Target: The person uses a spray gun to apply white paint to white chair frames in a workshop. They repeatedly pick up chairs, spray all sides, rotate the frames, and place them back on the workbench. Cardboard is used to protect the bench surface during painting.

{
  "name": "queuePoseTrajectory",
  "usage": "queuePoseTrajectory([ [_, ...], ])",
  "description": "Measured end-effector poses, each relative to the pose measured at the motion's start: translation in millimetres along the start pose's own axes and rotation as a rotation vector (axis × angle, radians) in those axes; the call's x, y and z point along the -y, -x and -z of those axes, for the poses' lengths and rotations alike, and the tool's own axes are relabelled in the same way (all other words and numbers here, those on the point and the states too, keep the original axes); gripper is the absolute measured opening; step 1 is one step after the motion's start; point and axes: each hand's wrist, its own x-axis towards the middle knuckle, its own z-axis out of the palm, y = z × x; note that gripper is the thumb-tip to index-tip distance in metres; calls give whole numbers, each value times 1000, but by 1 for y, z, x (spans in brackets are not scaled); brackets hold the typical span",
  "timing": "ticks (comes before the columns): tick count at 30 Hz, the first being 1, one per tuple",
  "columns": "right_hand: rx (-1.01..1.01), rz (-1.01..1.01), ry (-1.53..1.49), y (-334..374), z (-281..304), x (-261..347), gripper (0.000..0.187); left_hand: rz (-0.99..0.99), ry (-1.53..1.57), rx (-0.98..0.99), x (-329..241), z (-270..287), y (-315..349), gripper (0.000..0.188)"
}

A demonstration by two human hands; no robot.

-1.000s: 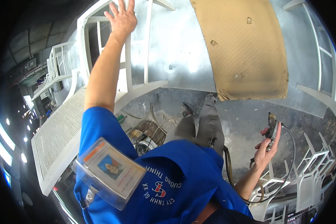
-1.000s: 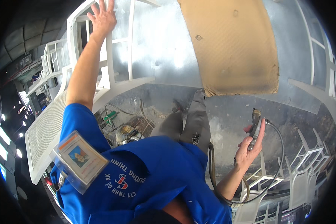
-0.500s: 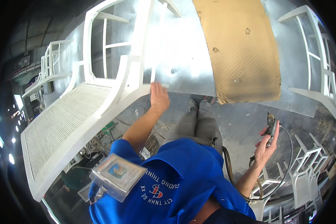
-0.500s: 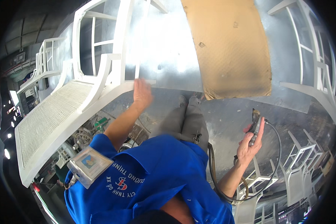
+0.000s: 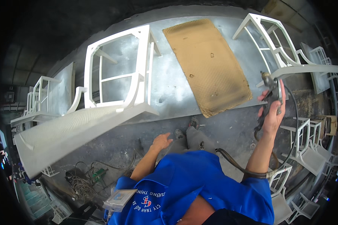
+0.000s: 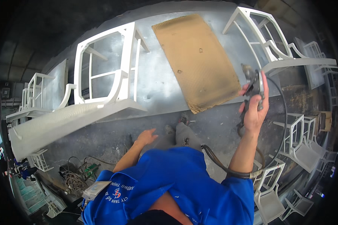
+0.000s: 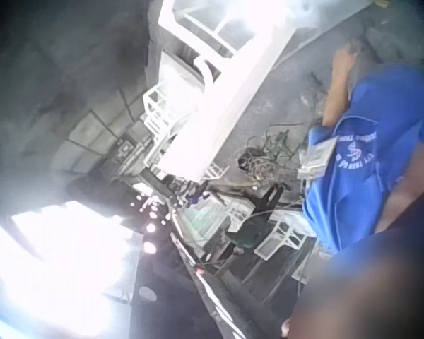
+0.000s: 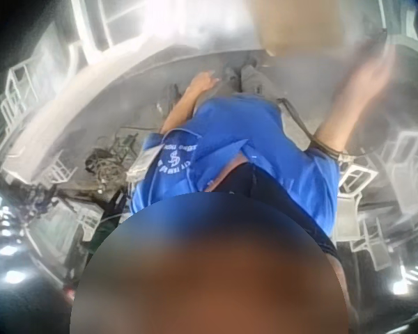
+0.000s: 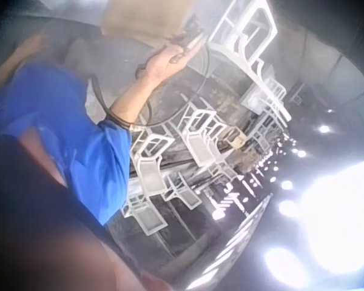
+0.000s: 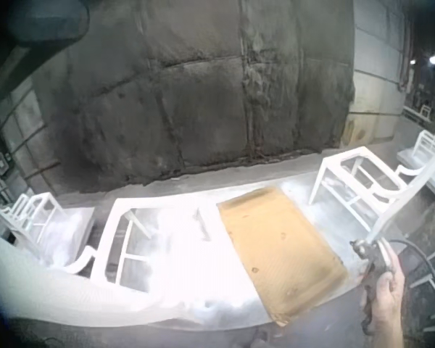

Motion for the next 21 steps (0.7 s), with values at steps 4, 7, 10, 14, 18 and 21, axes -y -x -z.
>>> queuePoseTrajectory([
  [4,35,96,-34,-5,-10,29,88,106,74,-131,42,-19,28,59],
  [7,68,117,-64,2,-19,30,84,177,141,-194,58,-30,45,59],
  [10,119,54,-73,13,-21,20,81,308,141,-132,52,-40,45,58],
  [14,199,-108,-52,32,-20,-5,75,28,195,-388,20,-29,-2,62],
  [18,401,-166,162,48,-11,-34,67,-159,92,-878,-17,41,-111,77],
  [21,521,-145,218,48,1,-45,70,114,-122,-1034,-31,129,-190,87],
])
